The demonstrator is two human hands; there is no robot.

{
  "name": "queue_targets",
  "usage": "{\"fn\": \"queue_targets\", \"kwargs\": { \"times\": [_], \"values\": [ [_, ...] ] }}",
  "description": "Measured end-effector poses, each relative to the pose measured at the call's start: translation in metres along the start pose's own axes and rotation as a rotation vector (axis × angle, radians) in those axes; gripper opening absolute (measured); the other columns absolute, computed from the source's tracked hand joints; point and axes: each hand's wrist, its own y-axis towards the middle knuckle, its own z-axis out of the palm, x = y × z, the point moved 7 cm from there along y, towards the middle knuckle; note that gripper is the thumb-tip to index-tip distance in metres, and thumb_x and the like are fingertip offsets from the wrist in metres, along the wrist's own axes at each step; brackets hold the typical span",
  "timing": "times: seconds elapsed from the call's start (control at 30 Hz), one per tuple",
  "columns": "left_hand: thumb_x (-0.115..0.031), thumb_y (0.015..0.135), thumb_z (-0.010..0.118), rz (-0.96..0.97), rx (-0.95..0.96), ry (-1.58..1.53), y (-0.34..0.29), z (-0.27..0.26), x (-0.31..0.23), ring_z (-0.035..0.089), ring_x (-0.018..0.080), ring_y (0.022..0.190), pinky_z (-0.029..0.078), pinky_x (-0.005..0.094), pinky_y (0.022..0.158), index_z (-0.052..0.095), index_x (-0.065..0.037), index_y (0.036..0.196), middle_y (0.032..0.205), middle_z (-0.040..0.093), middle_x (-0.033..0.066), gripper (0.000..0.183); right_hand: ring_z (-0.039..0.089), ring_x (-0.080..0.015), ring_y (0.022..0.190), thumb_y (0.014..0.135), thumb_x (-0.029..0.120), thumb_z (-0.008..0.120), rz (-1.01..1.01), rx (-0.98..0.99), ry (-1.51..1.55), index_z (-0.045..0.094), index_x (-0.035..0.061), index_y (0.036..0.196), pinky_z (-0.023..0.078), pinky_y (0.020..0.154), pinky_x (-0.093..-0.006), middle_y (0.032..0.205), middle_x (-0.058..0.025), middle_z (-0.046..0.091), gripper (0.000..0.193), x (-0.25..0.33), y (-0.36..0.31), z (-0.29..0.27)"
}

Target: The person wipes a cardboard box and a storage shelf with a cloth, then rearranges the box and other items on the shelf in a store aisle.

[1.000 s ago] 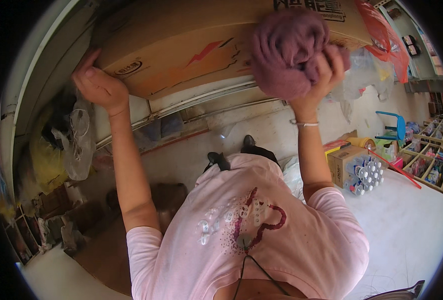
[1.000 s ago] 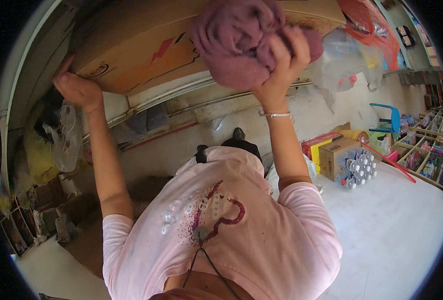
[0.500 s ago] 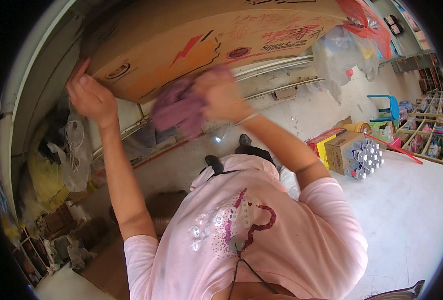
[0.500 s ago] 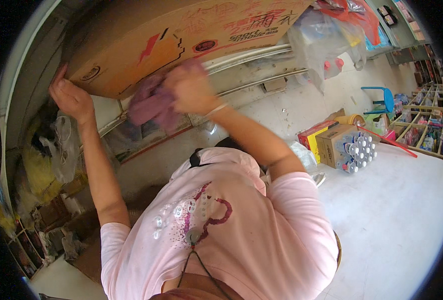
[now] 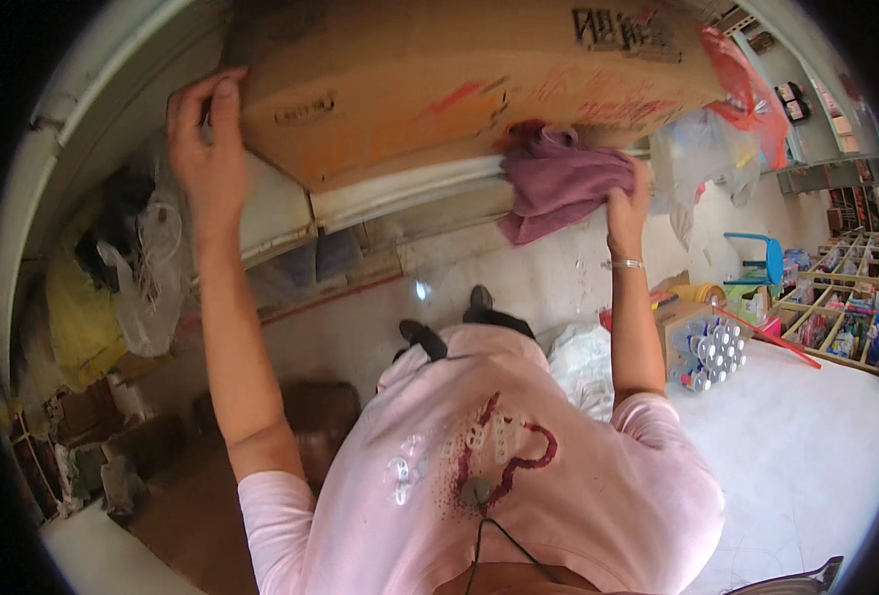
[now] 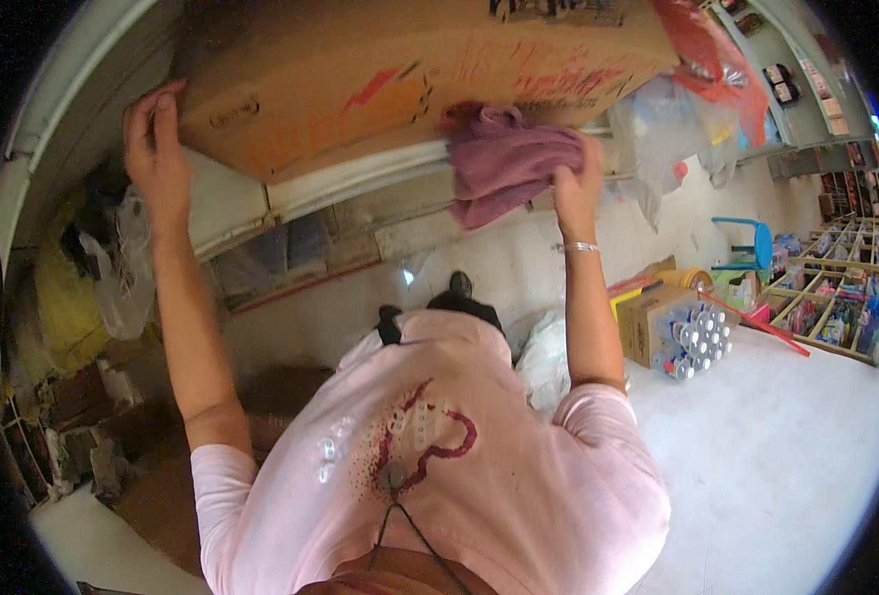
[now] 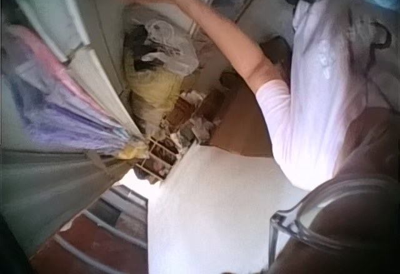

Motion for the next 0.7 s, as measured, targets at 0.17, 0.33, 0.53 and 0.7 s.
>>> {"fn": "queue_targets", "kwargs": {
  "times": [0.17, 0.33, 0.53, 0.7],
  "values": [
    [-0.034, 0.093, 0.057, -0.471, 0.075, -0.138, 0.044, 0.002, 0.024, 0.043, 0.0232, 0.129, 0.035, 0.0382, 0.107, 0.049, -0.012, 0.135, 0.142, 0.044, 0.0080, 0.049, 0.044, -0.0235, 0.124, 0.080, 0.004, 0.039, -0.089, -0.303, 0.067, 0.039, -0.0003, 0.138, 0.030, 0.108, -0.0327, 0.134, -0.0137, 0.047, 0.058, 0.035, 0.045, -0.053],
    [-0.028, 0.091, 0.059, -0.773, 0.212, -0.424, 0.045, 0.036, 0.031, 0.039, 0.0223, 0.132, 0.031, 0.0312, 0.107, 0.036, -0.008, 0.144, 0.146, 0.039, 0.0109, 0.061, 0.052, -0.0186, 0.114, 0.097, 0.047, 0.044, 0.255, -0.080, 0.656, 0.043, 0.0058, 0.133, 0.043, 0.098, -0.0335, 0.126, -0.0062, 0.053, 0.055, -0.006, 0.087, -0.049],
    [-0.019, 0.093, 0.055, -0.636, 0.177, -0.432, 0.017, 0.021, 0.011, 0.038, 0.0225, 0.133, 0.032, 0.0294, 0.105, 0.031, -0.007, 0.147, 0.148, 0.036, 0.0140, 0.060, 0.055, -0.0197, 0.108, 0.096, 0.043, 0.047, 0.331, -0.051, 0.709, 0.045, 0.0086, 0.127, 0.047, 0.093, -0.0358, 0.120, -0.0065, 0.055, 0.046, -0.031, 0.093, -0.045],
    [-0.017, 0.093, 0.056, -0.716, 0.058, -0.507, 0.003, 0.020, 0.000, 0.046, 0.0227, 0.126, 0.035, 0.0297, 0.102, 0.037, -0.006, 0.144, 0.142, 0.043, 0.0147, 0.055, 0.056, -0.0192, 0.107, 0.097, 0.039, 0.047, 0.383, -0.113, 0.702, 0.045, 0.0085, 0.128, 0.048, 0.091, -0.0358, 0.120, -0.0063, 0.055, 0.044, -0.042, 0.098, -0.046]
  ]
}}
